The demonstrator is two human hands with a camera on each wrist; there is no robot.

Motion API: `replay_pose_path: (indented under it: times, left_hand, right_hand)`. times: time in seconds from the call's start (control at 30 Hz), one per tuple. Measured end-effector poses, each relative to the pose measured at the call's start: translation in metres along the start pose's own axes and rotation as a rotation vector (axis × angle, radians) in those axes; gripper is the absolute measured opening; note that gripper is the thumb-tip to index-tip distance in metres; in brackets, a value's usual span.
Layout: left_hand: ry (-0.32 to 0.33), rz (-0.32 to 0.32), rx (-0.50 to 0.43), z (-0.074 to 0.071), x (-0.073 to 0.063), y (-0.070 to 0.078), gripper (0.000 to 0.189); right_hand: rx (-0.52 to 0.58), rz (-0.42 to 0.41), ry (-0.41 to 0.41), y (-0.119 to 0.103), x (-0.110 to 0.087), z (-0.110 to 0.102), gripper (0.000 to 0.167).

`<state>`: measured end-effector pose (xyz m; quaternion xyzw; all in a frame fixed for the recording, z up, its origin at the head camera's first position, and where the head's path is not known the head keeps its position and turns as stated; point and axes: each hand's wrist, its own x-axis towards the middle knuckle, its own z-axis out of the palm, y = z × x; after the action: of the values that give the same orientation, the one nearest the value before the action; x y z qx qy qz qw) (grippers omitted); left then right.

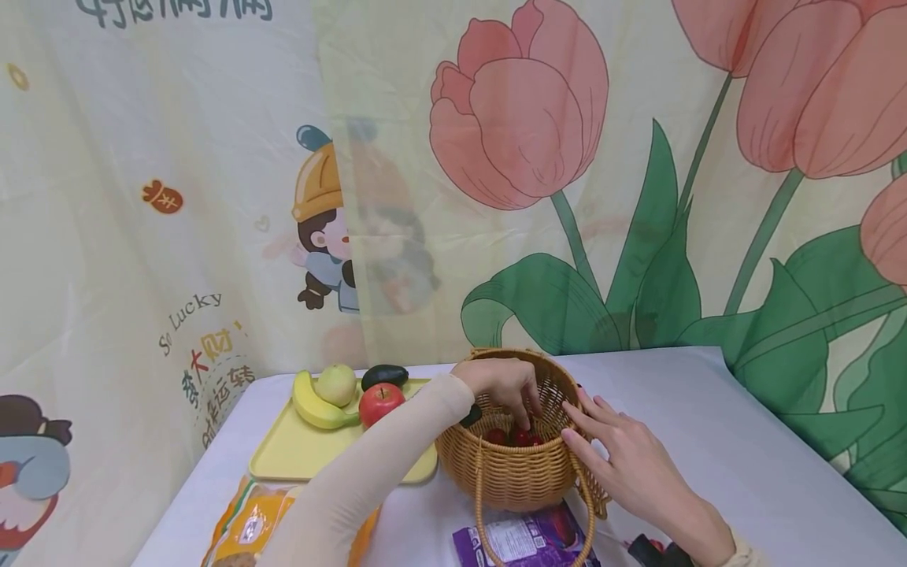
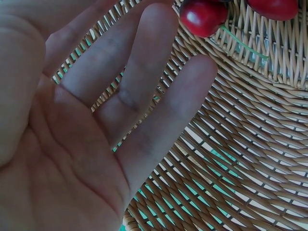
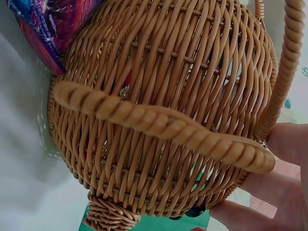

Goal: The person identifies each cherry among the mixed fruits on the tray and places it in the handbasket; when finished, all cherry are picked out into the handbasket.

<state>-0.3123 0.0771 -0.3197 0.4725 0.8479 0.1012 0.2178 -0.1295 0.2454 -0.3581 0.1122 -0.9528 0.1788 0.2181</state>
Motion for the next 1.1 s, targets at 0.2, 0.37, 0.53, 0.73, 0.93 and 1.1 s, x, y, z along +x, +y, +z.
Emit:
replay_pose_path:
  times: [0.2, 0.37, 0.53, 0.73, 0.93, 1.1]
  left_hand:
    - [0.007, -0.005, 0.049, 0.000, 0.000, 0.000, 0.027]
    - [0.016, -0.015, 0.065, 0.000, 0.000, 0.000, 0.026]
    - [0.026, -0.006, 0.088, -0.011, -0.001, 0.003, 0.028]
    - [0.087, 0.017, 0.121, -0.035, -0.010, 0.001, 0.029]
    - [0.203, 0.071, 0.097, -0.054, -0.033, -0.009, 0.027]
    - [0.263, 0.083, 0.073, -0.062, -0.057, -0.020, 0.026]
  right_hand:
    - [0.000, 0.007, -0.019, -0.001, 0.000, 0.001, 0.047]
    - [-0.004, 0.016, -0.026, -0.001, 0.000, 0.002, 0.047]
    - [-0.008, 0.016, -0.019, -0.001, 0.001, 0.001, 0.047]
    - [-0.015, 0.008, -0.003, -0.001, 0.002, -0.002, 0.047]
    - [-0.018, 0.000, 0.000, 0.000, 0.004, -0.002, 0.048]
    - [-0.020, 0.019, -0.017, -0.001, 0.002, -0.002, 0.049]
